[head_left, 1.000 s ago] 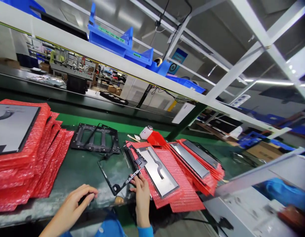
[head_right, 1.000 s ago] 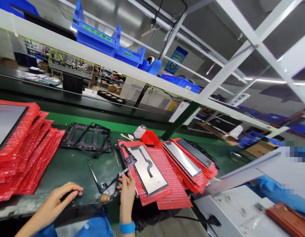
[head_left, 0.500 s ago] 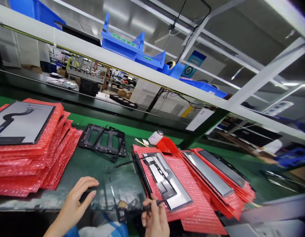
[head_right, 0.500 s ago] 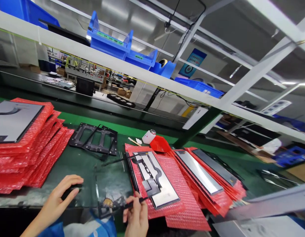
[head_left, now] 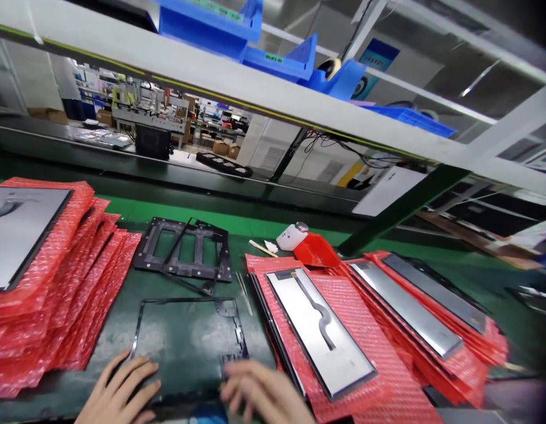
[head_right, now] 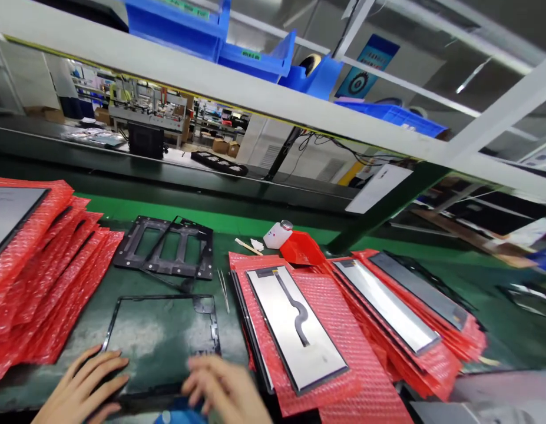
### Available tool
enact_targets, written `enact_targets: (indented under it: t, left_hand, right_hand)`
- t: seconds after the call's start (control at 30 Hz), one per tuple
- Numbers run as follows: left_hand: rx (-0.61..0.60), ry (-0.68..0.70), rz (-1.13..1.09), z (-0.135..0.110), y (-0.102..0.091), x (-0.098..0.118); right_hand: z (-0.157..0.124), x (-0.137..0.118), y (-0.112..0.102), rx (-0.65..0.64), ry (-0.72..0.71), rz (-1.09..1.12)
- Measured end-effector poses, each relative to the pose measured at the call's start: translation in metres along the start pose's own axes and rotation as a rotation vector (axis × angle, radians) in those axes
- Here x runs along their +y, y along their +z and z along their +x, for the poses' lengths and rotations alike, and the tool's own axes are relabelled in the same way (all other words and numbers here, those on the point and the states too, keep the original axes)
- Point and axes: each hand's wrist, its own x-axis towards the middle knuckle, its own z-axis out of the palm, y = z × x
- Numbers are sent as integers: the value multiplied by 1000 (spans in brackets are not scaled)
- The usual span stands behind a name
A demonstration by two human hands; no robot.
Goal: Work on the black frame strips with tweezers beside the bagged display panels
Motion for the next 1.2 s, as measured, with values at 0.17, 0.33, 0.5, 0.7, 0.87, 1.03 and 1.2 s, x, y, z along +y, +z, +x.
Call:
enact_targets:
  t: [0.17, 0.33, 0.5, 0.7, 0.87, 1.03, 1.2]
  left_hand:
    - [-92, -163, -141, -25, 6, -1]
    - [-228, -359, -253, -44, 9, 3]
    - [-252, -401, -295, -45, 7, -2]
    - [-248, -440, -310, -38, 1, 0]
    - [-228, -455, -301, -35, -1, 2]
    - [-250, -462, -301, -32, 0, 2]
    - [-214, -465, -296, -30, 1, 2]
  right_hand:
    - [68, -8, -55, 684, -264, -621]
    - [110, 6, -59, 685, -277, -1181]
    - [117, 7, -53, 600, -111, -1423]
    - [115, 11, -46, 633, -76, -1365]
    - [93, 18, -46, 635, -168, -601]
    - [78, 33, -37, 625, -174, -161]
    - [81, 36, -32, 626, -180, -132]
